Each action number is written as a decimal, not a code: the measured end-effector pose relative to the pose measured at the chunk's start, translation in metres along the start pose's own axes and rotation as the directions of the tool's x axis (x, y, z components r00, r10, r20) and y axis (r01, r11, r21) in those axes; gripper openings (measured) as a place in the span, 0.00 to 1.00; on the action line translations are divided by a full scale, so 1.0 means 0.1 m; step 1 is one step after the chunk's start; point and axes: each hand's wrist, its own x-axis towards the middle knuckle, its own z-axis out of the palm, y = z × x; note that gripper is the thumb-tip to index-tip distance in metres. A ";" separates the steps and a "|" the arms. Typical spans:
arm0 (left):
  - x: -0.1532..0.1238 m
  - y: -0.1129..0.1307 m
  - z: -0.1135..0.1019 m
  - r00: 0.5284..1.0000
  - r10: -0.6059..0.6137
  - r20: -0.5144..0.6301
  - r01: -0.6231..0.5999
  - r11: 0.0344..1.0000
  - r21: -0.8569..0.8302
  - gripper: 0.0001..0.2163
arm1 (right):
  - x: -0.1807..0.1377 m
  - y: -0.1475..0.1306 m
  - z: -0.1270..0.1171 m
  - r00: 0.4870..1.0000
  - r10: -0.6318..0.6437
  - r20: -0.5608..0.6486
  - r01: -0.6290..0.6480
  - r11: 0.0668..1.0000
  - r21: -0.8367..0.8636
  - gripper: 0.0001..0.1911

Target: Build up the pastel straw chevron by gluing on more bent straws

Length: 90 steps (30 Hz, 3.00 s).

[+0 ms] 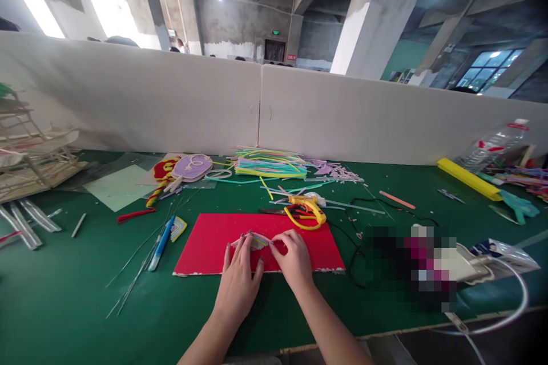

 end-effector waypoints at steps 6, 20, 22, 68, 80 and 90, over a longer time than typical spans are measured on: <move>-0.01 0.00 0.01 0.999 0.032 -0.017 -0.031 0.999 0.030 0.23 | 0.06 0.11 -0.07 0.993 -0.018 -0.116 0.043 0.974 0.221 0.11; -0.05 -0.02 0.09 0.978 0.168 -0.127 -0.132 0.959 0.252 0.28 | 0.78 1.06 -0.65 0.975 0.156 -0.156 -0.197 0.934 -0.297 0.17; -0.06 -0.02 0.12 0.975 0.176 -0.139 -0.132 0.952 0.275 0.29 | 0.78 1.16 -0.56 0.982 0.166 -0.092 -0.187 0.921 -0.342 0.13; 0.51 -0.07 -0.44 0.997 -0.083 0.002 0.081 0.963 -0.258 0.13 | 0.69 0.41 -0.20 0.990 -0.063 0.128 0.056 0.997 0.051 0.11; 1.15 -0.29 -0.35 0.901 0.169 0.400 -0.090 0.974 -0.208 0.12 | 0.73 0.27 -0.02 0.986 0.085 0.140 -0.106 0.983 0.147 0.18; 1.01 -0.45 -0.40 0.841 0.274 0.466 -0.046 0.895 -0.443 0.08 | 0.61 0.36 0.05 0.976 0.095 0.195 -0.138 0.967 0.217 0.16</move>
